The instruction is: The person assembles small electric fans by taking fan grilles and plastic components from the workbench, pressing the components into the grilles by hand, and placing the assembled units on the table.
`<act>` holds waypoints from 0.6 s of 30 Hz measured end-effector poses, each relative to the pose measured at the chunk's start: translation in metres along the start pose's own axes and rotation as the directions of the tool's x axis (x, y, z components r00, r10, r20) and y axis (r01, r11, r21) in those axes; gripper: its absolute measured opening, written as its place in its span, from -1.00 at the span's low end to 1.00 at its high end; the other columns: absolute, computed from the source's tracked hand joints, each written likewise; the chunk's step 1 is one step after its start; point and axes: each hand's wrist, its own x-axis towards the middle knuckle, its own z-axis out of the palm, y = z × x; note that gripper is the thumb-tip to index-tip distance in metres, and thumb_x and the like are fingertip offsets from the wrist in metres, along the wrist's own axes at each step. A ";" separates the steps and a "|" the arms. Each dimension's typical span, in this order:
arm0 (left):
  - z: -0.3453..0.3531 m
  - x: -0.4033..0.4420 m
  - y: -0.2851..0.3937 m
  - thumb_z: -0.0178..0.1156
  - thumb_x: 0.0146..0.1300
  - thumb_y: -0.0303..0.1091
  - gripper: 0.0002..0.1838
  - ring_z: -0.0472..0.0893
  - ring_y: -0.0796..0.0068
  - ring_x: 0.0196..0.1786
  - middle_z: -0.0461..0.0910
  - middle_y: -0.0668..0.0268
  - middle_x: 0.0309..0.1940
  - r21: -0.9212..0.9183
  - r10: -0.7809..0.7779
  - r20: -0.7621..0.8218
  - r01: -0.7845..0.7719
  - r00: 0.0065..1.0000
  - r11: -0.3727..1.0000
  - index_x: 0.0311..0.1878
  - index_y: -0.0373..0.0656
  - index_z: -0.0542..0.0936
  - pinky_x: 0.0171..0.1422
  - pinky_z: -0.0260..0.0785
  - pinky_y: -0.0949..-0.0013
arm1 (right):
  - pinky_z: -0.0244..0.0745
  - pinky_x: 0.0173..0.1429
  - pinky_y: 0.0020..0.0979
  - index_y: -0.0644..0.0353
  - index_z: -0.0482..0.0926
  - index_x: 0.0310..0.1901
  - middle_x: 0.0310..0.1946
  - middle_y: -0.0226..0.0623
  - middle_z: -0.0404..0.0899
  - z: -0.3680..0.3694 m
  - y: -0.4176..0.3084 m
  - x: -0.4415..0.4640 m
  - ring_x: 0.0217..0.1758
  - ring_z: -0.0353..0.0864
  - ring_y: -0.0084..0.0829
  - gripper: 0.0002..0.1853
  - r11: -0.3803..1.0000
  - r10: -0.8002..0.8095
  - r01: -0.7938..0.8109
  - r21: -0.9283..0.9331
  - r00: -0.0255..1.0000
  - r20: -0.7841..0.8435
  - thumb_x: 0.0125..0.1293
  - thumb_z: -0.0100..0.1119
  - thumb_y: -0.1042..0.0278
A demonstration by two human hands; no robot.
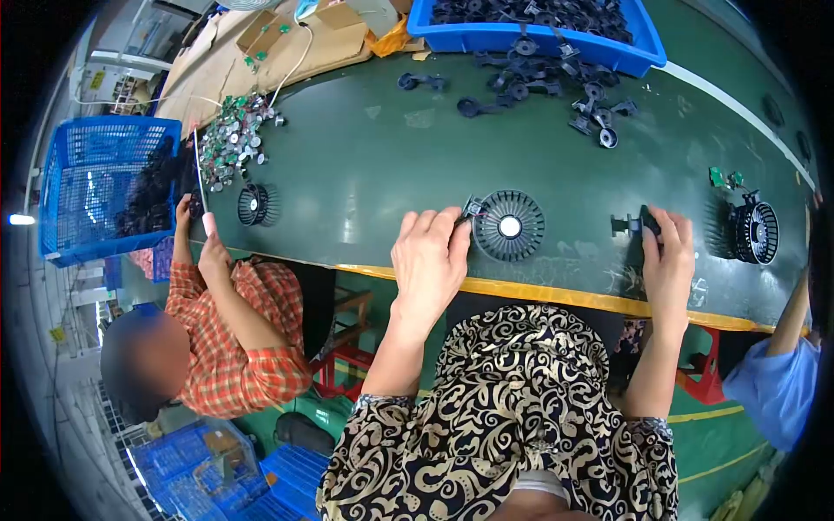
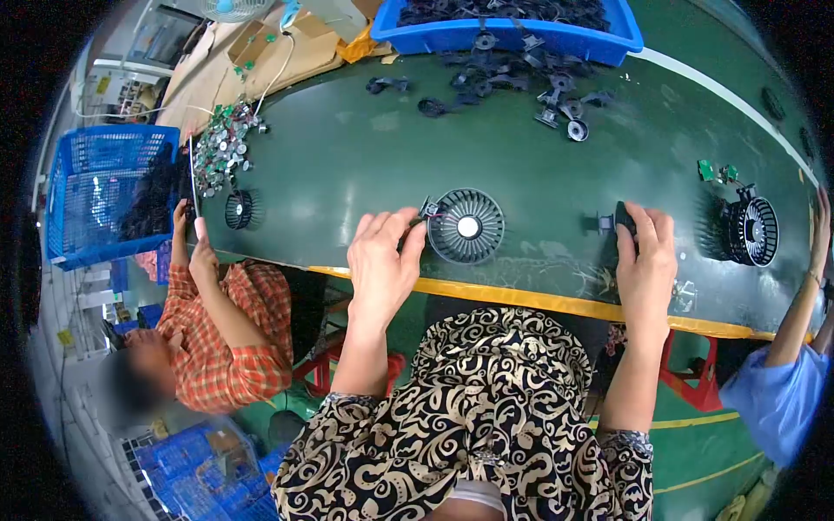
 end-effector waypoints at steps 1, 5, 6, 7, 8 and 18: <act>-0.001 0.000 -0.001 0.39 0.33 -0.40 -0.85 0.64 0.06 -0.24 0.72 0.16 -0.33 -0.026 0.011 0.014 -0.010 1.000 1.000 -0.09 -0.21 0.75 -0.08 0.49 0.08 | 0.60 -0.05 -0.16 0.22 0.70 0.13 -0.05 -0.08 0.60 -0.005 -0.003 0.000 -0.18 0.70 -0.15 -0.68 0.999 0.040 -0.040 0.019 0.999 0.031 0.35 0.41 0.47; -0.001 -0.002 0.005 0.38 0.36 -0.36 -0.88 0.65 0.09 -0.26 0.74 0.17 -0.35 -0.165 0.034 0.080 -0.021 0.996 0.986 -0.19 -0.21 0.76 -0.10 0.50 0.12 | 0.59 -0.21 -0.19 0.26 0.72 0.09 -0.21 -0.10 0.63 -0.025 -0.032 0.005 -0.38 0.68 -0.21 -0.67 0.991 0.126 -0.132 0.021 0.974 0.190 0.31 0.46 0.43; -0.001 -0.003 0.006 0.38 0.36 -0.36 -0.88 0.65 0.10 -0.26 0.74 0.17 -0.35 -0.189 0.033 0.099 -0.014 0.995 0.982 -0.20 -0.21 0.76 -0.10 0.50 0.13 | 0.61 -0.24 -0.20 0.27 0.73 0.05 -0.28 -0.12 0.64 -0.025 -0.042 0.003 -0.41 0.67 -0.22 -0.68 0.998 0.040 -0.049 0.050 0.985 0.165 0.28 0.50 0.41; 0.000 -0.004 0.009 0.38 0.37 -0.36 -0.88 0.66 0.11 -0.26 0.75 0.17 -0.34 -0.213 0.032 0.120 -0.006 0.992 0.977 -0.21 -0.22 0.76 -0.10 0.50 0.14 | 0.55 -0.29 -0.28 0.26 0.73 0.05 -0.24 -0.14 0.66 -0.021 -0.050 -0.001 -0.40 0.65 -0.29 -0.66 0.991 -0.020 0.001 0.134 0.990 0.143 0.25 0.52 0.42; 0.001 -0.005 0.010 0.38 0.37 -0.35 -0.87 0.66 0.12 -0.25 0.75 0.17 -0.34 -0.235 0.032 0.142 0.003 0.989 0.972 -0.22 -0.22 0.76 -0.10 0.51 0.15 | 0.50 -0.34 -0.35 0.25 0.73 0.05 -0.20 -0.15 0.68 -0.015 -0.057 -0.005 -0.38 0.62 -0.36 -0.65 0.975 -0.077 0.050 0.217 0.990 0.115 0.22 0.54 0.43; 0.013 -0.008 0.016 0.28 0.41 -0.41 -0.88 0.62 0.10 -0.33 0.64 0.15 -0.46 -0.331 0.009 0.171 0.049 0.985 0.942 -0.26 -0.24 0.67 -0.13 0.46 0.13 | 0.67 -0.11 -0.17 0.29 0.68 -0.01 -0.17 -0.21 0.54 0.026 -0.100 -0.005 -0.12 0.71 -0.15 -0.65 0.892 -0.413 0.365 0.267 0.898 0.150 0.18 0.52 0.39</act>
